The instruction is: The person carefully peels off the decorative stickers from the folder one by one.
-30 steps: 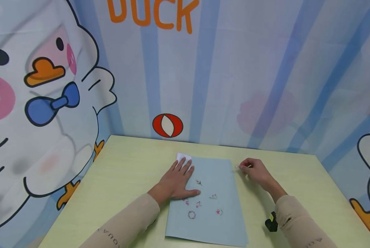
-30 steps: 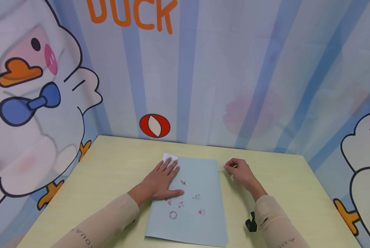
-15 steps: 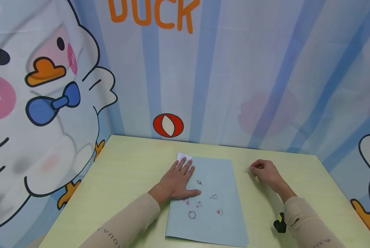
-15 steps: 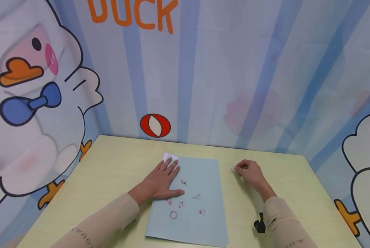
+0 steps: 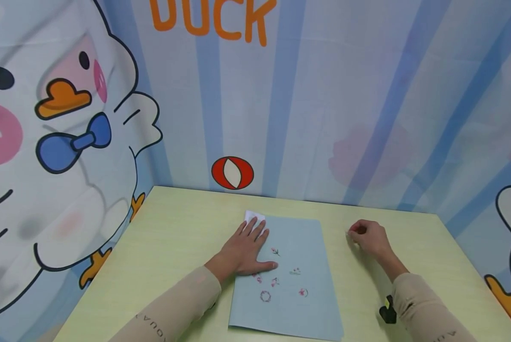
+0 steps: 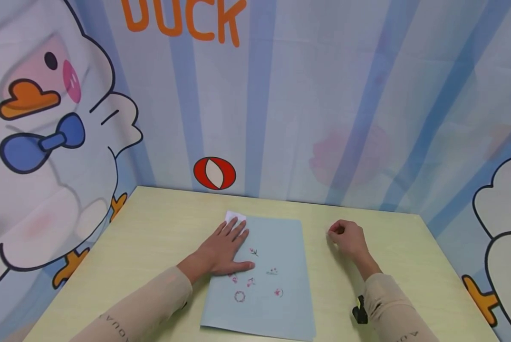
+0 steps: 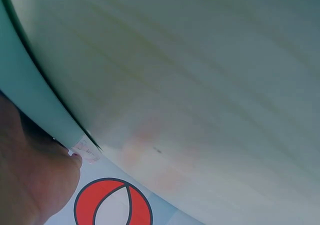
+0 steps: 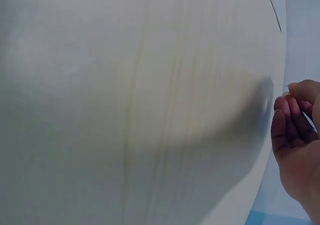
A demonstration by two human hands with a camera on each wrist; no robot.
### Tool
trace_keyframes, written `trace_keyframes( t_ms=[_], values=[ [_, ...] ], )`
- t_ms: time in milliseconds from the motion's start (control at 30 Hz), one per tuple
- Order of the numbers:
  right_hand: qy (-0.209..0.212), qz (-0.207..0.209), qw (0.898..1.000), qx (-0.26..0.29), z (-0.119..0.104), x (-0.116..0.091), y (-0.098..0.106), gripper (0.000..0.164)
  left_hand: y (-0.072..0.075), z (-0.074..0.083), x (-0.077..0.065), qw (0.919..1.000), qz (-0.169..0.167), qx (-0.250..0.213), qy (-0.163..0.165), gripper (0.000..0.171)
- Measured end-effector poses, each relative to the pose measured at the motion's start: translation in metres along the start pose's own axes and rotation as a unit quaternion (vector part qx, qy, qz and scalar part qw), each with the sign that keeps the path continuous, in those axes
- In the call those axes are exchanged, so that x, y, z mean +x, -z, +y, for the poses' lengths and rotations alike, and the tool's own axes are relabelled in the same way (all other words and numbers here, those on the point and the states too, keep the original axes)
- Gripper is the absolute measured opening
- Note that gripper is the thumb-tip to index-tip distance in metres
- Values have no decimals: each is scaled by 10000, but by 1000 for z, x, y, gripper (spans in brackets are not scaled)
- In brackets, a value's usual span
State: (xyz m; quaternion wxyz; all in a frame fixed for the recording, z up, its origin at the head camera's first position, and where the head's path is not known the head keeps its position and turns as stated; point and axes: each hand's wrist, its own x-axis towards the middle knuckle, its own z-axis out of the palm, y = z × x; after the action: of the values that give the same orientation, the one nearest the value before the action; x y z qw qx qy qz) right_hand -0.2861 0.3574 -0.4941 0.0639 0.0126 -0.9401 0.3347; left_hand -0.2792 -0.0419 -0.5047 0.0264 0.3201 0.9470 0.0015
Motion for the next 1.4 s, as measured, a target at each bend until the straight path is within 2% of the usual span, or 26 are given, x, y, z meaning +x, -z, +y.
trace_keyframes(
  t_ms=[267, 767, 1067, 1233, 1400],
  values=[
    [442, -9, 9983, -389, -1, 2, -4, 4, 1, 0, 0, 10000, -10, 39, -1, 104],
    [661, 173, 9965, -478, -1, 0, -8, 3, 2, 2, -1, 9999, -23, 132, -19, 104],
    [579, -20, 9970, -515, 4, 0, -7, 4, -1, 0, 0, 9999, 2, 110, 10, 104],
    [290, 83, 9989, -359, 9, 0, -5, 10, -1, 0, 0, 9999, 32, 95, 6, 104],
    [43, 7, 9999, -144, 10, -1, -3, 15, 0, 1, -1, 10000, 12, 77, 3, 104]
  ],
)
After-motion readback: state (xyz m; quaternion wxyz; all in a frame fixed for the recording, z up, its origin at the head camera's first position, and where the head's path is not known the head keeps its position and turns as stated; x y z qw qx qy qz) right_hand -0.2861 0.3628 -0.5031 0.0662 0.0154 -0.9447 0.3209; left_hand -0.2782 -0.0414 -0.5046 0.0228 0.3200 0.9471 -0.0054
